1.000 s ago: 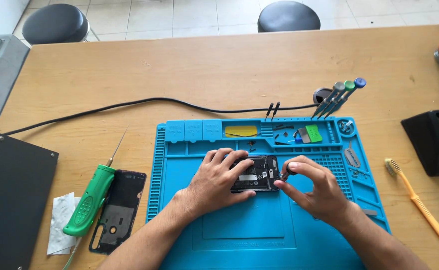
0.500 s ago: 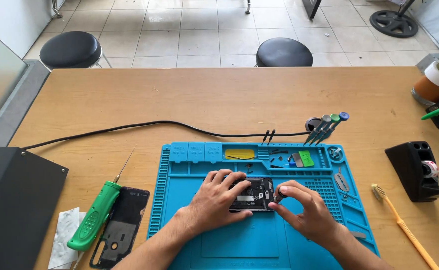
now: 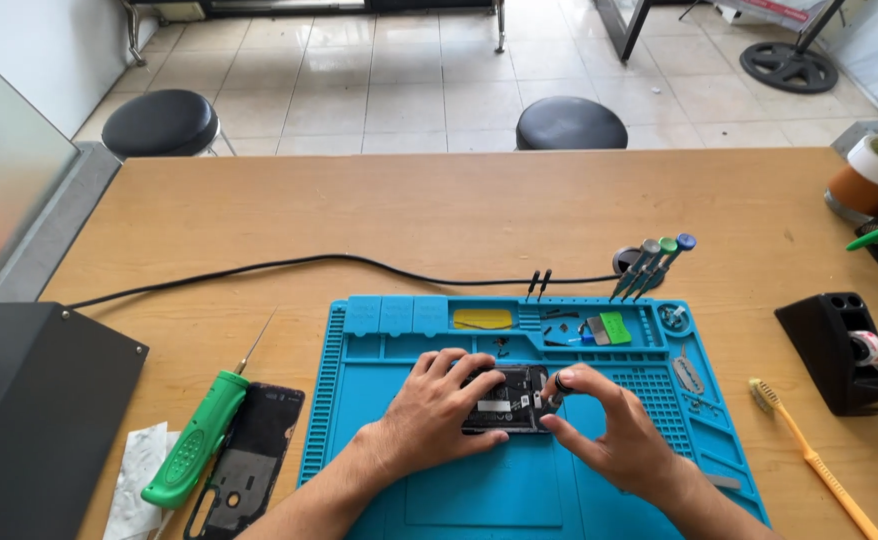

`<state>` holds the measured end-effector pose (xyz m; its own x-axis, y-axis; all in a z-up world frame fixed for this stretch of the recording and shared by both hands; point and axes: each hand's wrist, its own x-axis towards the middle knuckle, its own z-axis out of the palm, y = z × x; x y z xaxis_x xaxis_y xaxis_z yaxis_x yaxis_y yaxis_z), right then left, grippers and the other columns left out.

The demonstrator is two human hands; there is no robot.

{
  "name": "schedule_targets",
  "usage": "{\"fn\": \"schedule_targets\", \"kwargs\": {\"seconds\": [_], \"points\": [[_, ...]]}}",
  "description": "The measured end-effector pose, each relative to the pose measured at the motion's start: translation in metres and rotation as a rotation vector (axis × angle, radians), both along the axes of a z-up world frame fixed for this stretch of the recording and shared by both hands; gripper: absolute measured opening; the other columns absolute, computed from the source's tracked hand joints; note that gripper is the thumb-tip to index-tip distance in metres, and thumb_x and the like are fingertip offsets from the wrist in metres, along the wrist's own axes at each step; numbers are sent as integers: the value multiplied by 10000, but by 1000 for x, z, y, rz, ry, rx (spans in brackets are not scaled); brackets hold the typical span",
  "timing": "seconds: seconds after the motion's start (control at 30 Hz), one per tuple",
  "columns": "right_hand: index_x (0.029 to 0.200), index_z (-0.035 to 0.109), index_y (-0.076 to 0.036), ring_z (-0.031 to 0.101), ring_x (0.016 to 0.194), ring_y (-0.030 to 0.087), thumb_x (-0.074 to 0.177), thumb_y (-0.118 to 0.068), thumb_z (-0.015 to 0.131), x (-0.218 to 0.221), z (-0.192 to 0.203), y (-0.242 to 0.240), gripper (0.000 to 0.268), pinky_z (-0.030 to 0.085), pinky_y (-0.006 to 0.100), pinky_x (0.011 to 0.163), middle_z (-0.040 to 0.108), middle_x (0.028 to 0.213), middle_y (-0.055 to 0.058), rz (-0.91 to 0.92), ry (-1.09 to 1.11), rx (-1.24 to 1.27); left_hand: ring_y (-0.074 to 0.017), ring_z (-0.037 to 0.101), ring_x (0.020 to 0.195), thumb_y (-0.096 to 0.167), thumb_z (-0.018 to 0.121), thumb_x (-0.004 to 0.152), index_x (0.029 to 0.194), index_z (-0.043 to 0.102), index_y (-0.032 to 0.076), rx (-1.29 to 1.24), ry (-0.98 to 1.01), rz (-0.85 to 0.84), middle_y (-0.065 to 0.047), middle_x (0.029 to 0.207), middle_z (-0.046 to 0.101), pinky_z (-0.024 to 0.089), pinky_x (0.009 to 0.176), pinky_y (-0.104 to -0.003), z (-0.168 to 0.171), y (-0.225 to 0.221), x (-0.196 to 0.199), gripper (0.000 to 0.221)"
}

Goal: The person uses a screwdriver to remove screws from the back of a disassembled smartphone placed on a blue work mat. They then use a green electric screwdriver to remove additional screws from the device's internal components.

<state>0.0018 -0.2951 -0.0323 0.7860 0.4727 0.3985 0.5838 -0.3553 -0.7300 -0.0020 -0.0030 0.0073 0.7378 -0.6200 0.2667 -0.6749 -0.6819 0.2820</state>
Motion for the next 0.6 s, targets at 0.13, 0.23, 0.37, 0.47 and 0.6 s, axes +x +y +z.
{"fn": "schedule_targets", "kwargs": {"seconds": [0.13,0.23,0.37,0.47,0.6], "points": [[1418,418,-199,682,1215,308,876,-194,807,4,-10,-3,667,719,478,845,635,1303,129,21,-116,34,-380,515,1242,606,709,871,1376,576,116,6,5,3,-158,1415,555,436,994,-545,1,-1,0,715],[1465,406,-233,705,1233,293,936,-187,715,-1,12,3,614,717,513,848,719,1258,95,28,69,29,-391,513,1248,599,719,869,1379,572,118,0,21,3,-161,1413,557,441,994,-543,1,-1,-1,717],[1442,426,-199,708,1239,294,949,-192,699,-3,14,5,564,705,506,877,729,1244,96,29,60,55,-379,526,1218,596,733,856,1351,589,116,-14,-24,0,-148,1396,567,439,973,-532,1,-1,0,704],[1445,383,-213,720,1195,288,941,-184,720,-2,13,4,607,717,482,835,703,1236,112,54,-18,4,-381,521,1242,610,713,868,1374,578,119,1,-1,11,-158,1415,562,444,985,-542,-1,-1,0,718],[1470,360,-242,685,1240,309,921,-206,751,-2,6,-2,675,723,469,814,649,1304,127,54,1,-30,-376,525,1234,608,713,863,1367,583,120,7,-27,9,-155,1406,571,453,977,-534,1,-3,-1,713]]}}
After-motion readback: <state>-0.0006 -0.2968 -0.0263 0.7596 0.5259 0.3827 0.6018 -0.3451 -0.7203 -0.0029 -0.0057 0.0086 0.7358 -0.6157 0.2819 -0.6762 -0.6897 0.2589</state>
